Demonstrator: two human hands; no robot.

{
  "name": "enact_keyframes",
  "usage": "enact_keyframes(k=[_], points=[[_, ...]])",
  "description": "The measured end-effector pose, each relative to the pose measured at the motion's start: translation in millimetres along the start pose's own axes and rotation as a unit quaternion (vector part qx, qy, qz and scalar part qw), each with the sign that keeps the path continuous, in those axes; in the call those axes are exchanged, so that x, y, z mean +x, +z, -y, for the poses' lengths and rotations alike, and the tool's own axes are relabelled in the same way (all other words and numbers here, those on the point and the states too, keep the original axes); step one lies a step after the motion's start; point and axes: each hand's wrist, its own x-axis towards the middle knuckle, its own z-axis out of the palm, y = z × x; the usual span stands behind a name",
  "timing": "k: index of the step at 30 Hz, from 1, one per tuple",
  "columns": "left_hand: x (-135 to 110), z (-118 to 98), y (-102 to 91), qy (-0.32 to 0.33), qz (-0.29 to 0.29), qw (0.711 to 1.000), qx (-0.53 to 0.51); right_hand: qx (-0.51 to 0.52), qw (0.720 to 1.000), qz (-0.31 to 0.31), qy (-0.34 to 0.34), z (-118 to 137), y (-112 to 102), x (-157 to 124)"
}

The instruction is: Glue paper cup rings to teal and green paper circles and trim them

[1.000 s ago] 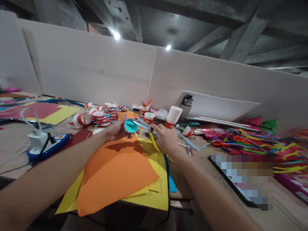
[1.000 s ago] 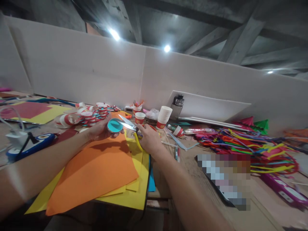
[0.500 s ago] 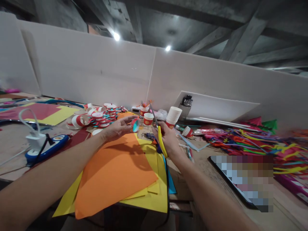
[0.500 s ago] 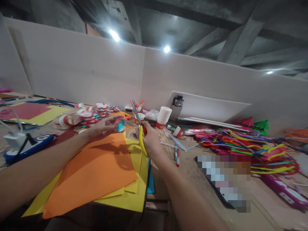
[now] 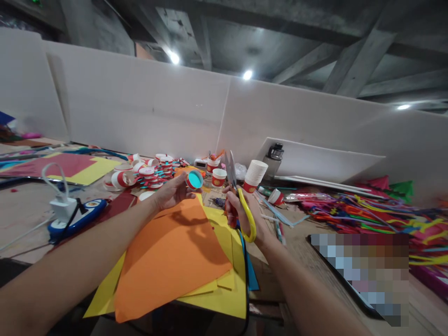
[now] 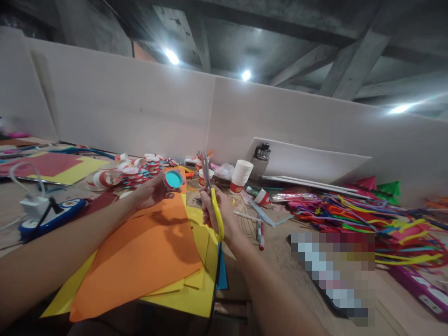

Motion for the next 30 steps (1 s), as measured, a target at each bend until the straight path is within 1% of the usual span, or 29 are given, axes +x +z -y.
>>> enact_keyframes(k=[4, 8, 10, 12, 15, 17, 19, 21, 23, 24, 25, 27, 30], points=[[-4, -6, 4.6, 0.033, -0.006, 0.999, -0.019, 0.033, 0.999, 0.006, 0.026, 2, 4, -1], [-5, -11, 6.4, 0.013, -0.006, 0.998, -0.059, 0.058, 0.997, -0.005, 0.042, -2, 7, 0], [-5, -9, 9.1, 0.006, 0.003, 0.998, -0.055, 0.058, 0.997, -0.022, 0.050, -6, 8, 2], [-6, -3, 15.5, 0.021, 0.017, 0.999, -0.027, 0.062, 0.997, -0.030, 0.048, -12, 10, 4], [-9, 9, 30.9, 0.089, 0.028, 0.995, 0.042, 0.089, 0.995, -0.027, 0.023, -21, 13, 5], [-11, 18, 40.9, 0.125, 0.042, 0.986, 0.106, 0.105, 0.994, -0.031, 0.002, -25, 15, 5], [-12, 25, 47.6, 0.171, 0.067, 0.967, 0.178, 0.107, 0.994, -0.035, -0.013, -27, 17, 3], [-12, 30, 50.4, 0.224, 0.089, 0.942, 0.235, 0.103, 0.993, -0.042, -0.026, -26, 18, 2], [-12, 33, 51.2, 0.268, 0.103, 0.920, 0.266, 0.090, 0.994, -0.057, -0.031, -25, 17, 3], [-12, 33, 51.4, 0.279, 0.109, 0.914, 0.274, 0.080, 0.994, -0.069, -0.030, -24, 16, 4], [-13, 34, 51.7, 0.280, 0.117, 0.912, 0.277, 0.068, 0.994, -0.080, -0.027, -24, 15, 6], [-14, 34, 52.8, 0.258, 0.127, 0.920, 0.267, 0.039, 0.994, -0.100, -0.031, -25, 11, 9], [-16, 32, 54.5, 0.185, 0.101, 0.952, 0.221, -0.010, 0.988, -0.129, -0.084, -26, 5, 13]])
